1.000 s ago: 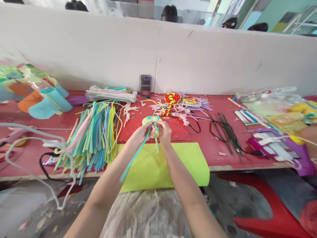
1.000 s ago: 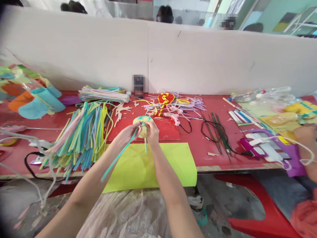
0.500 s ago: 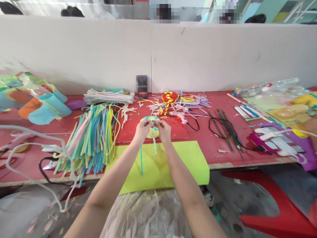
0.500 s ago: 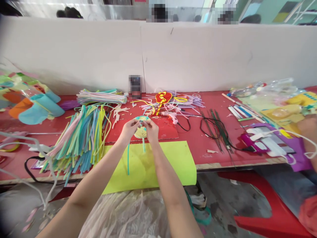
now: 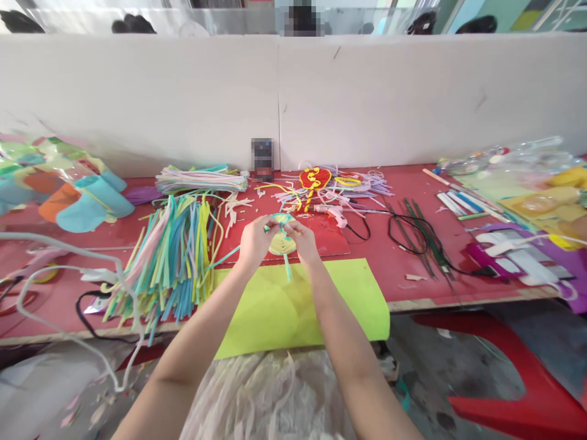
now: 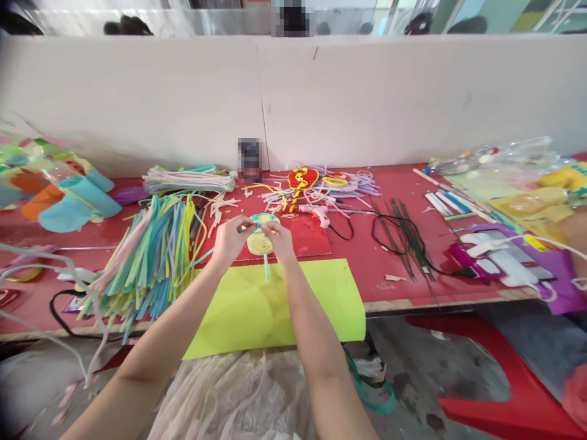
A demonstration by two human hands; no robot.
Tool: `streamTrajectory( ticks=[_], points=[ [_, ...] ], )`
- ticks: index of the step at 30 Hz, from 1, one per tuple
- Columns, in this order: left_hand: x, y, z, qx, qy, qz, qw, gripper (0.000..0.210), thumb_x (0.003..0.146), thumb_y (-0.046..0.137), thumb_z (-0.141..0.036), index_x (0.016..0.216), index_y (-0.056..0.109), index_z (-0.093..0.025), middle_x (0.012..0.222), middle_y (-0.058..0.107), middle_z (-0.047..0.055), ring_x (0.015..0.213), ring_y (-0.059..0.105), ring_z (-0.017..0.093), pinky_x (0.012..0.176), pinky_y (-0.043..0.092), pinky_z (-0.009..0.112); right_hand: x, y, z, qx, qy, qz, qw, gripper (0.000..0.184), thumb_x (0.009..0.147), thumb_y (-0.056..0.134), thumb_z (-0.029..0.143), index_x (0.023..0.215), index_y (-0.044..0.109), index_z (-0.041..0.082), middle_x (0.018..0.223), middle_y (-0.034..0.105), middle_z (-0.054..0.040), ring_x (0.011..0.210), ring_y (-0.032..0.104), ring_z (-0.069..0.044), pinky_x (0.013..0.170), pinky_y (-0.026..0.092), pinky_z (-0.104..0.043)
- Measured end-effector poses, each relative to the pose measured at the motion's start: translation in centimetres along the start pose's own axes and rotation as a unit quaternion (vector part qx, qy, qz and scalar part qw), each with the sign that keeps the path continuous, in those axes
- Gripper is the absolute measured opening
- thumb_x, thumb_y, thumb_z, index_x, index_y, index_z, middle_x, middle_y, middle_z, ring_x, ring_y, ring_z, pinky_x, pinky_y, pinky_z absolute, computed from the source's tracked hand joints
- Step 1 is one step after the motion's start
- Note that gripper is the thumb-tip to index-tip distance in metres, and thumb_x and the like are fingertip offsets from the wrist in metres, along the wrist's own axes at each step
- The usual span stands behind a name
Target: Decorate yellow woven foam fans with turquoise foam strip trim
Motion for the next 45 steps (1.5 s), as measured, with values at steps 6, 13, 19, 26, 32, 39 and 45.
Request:
streamTrajectory(
  ticks=[6, 13, 19, 26, 32, 39, 45],
  points=[
    [0.8, 0.2, 1.5, 0.002, 0.009, 0.082, 0.997, 0.015, 0.079, 0.057, -0.031, 0.087, 0.066, -0.021, 0.08, 0.068, 0.0, 0.066, 0.057, 0.013, 0.064, 0.041, 0.024, 0.1, 0.4, 0.3, -0.042, -0.012, 0.02, 0.999, 0.025, 0.069, 0.064, 0.045, 0.07, 0.065, 0.021, 0.075, 0.059, 0.0005, 0.078, 0.054, -0.015, 0.07, 0.043, -0.025],
    [0.6, 0.6, 1.7, -0.004, 0.05, 0.117, 0.992, 0.02, 0.084, 0.049, -0.034, 0.09, 0.062, -0.02, 0.083, 0.067, 0.001, 0.07, 0.058, 0.014, 0.068, 0.042, 0.024, 0.1, 0.5, 0.2, -0.088, -0.024, 0.031, 0.995, 0.026, 0.071, 0.063, 0.046, 0.075, 0.066, 0.021, 0.081, 0.063, -0.0014, 0.083, 0.057, -0.016, 0.074, 0.046, -0.026],
    [0.6, 0.7, 0.9, -0.003, 0.068, 0.154, 0.986, 0.019, 0.084, 0.044, -0.031, 0.088, 0.059, -0.019, 0.078, 0.063, 0.001, 0.069, 0.056, 0.014, 0.065, 0.04, 0.024, 0.0, 0.6, 0.8, -0.069, -0.041, 0.037, 0.996, 0.025, 0.074, 0.062, 0.045, 0.076, 0.065, 0.021, 0.083, 0.062, -0.0015, 0.085, 0.057, -0.016, 0.075, 0.046, -0.026],
    [0.1, 0.7, 0.5, 0.039, 0.044, 0.172, 0.983, 0.017, 0.085, 0.045, -0.031, 0.09, 0.058, -0.021, 0.079, 0.066, 0.002, 0.068, 0.058, 0.016, 0.061, 0.037, 0.024, -0.2, 0.8, 2.5, -0.1, -0.076, 0.067, 0.99, 0.024, 0.077, 0.058, 0.045, 0.075, 0.063, 0.021, 0.081, 0.059, -0.0013, 0.084, 0.055, -0.015, 0.075, 0.046, -0.026],
    [0.0, 1.1, 0.8, 0.003, 0.08, 0.219, 0.973, 0.02, 0.086, 0.042, -0.031, 0.079, 0.057, -0.02, 0.073, 0.061, 0.0, 0.067, 0.055, 0.014, 0.064, 0.038, 0.024, -0.1, 1.2, 5.3, -0.202, -0.152, 0.156, 0.955, 0.018, 0.081, 0.057, 0.038, 0.078, 0.064, 0.021, 0.083, 0.059, -0.0018, 0.082, 0.055, -0.015, 0.077, 0.043, -0.029],
    [0.0, 0.8, 1.5, -0.058, 0.077, 0.2, 0.975, 0.022, 0.087, 0.04, -0.034, 0.079, 0.055, -0.019, 0.074, 0.057, 0.0, 0.068, 0.051, 0.013, 0.065, 0.038, 0.023, 0.7, 2.3, 6.7, -0.211, -0.11, 0.218, 0.946, 0.024, 0.077, 0.061, 0.044, 0.077, 0.068, 0.021, 0.081, 0.064, -0.0026, 0.079, 0.058, -0.017, 0.075, 0.045, -0.031],
    [-0.1, 0.2, 2.3, -0.084, 0.048, 0.11, 0.989, 0.02, 0.086, 0.041, -0.033, 0.084, 0.054, -0.019, 0.069, 0.053, -0.001, 0.063, 0.045, 0.012, 0.062, 0.035, 0.022, 0.3, 2.3, 3.2, -0.036, 0.028, 0.129, 0.991, 0.035, 0.077, 0.058, 0.052, 0.088, 0.069, 0.02, 0.082, 0.068, -0.0038, 0.077, 0.063, -0.017, 0.074, 0.051, -0.032]
  ],
)
Point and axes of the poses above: each hand's wrist, its own x-axis towards the middle knuckle, its own y-axis out of the palm, z = x × y, the point moved 8 cm from there along x, towards the middle knuckle
